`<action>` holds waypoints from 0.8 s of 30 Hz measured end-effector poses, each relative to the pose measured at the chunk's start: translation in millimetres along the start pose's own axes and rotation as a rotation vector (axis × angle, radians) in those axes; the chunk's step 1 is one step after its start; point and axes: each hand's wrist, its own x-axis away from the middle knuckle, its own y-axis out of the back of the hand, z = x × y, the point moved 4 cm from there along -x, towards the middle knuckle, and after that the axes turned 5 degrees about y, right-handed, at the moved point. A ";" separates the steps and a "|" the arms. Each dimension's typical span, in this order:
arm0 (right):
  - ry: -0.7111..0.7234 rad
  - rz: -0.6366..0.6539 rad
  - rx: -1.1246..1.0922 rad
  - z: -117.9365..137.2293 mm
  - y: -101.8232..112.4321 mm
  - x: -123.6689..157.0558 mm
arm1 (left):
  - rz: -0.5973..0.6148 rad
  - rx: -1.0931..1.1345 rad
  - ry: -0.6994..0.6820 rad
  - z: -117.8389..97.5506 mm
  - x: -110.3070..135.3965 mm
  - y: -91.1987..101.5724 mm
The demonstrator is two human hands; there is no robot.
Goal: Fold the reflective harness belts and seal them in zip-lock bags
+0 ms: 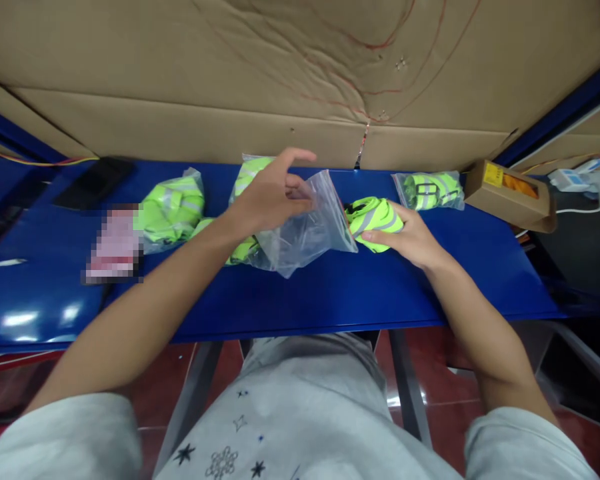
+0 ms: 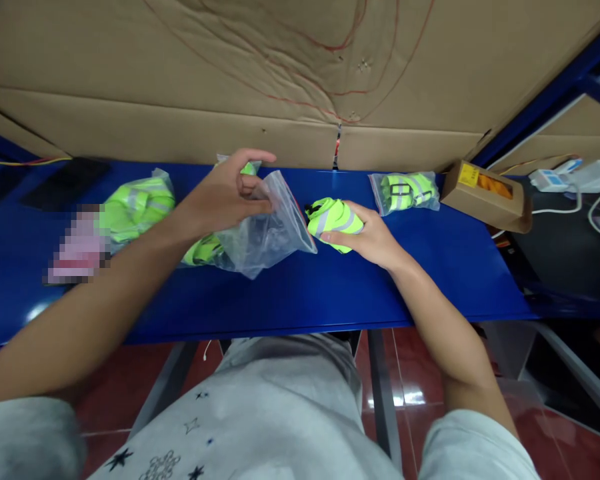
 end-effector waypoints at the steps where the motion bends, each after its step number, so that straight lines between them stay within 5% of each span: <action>1: -0.058 0.005 -0.038 -3.4 -3.8 -0.2 | -0.021 -0.136 0.005 -0.5 1.9 -2.8; 5: -0.255 -0.072 -0.207 -17.8 -3.9 -3.3 | -0.023 -0.522 -0.049 -9.9 22.5 -27.6; 9: -0.348 -0.083 -0.303 -21.7 0.3 -4.5 | 0.226 -0.556 -0.035 -3.0 41.5 -57.6; 12: -0.349 -0.074 -0.329 -19.3 -0.1 -4.0 | 0.280 -0.624 -0.031 4.6 45.0 -66.3; 24: -0.480 0.072 -0.264 -9.7 -5.3 3.9 | 0.067 -0.599 -0.284 -9.2 57.5 -56.7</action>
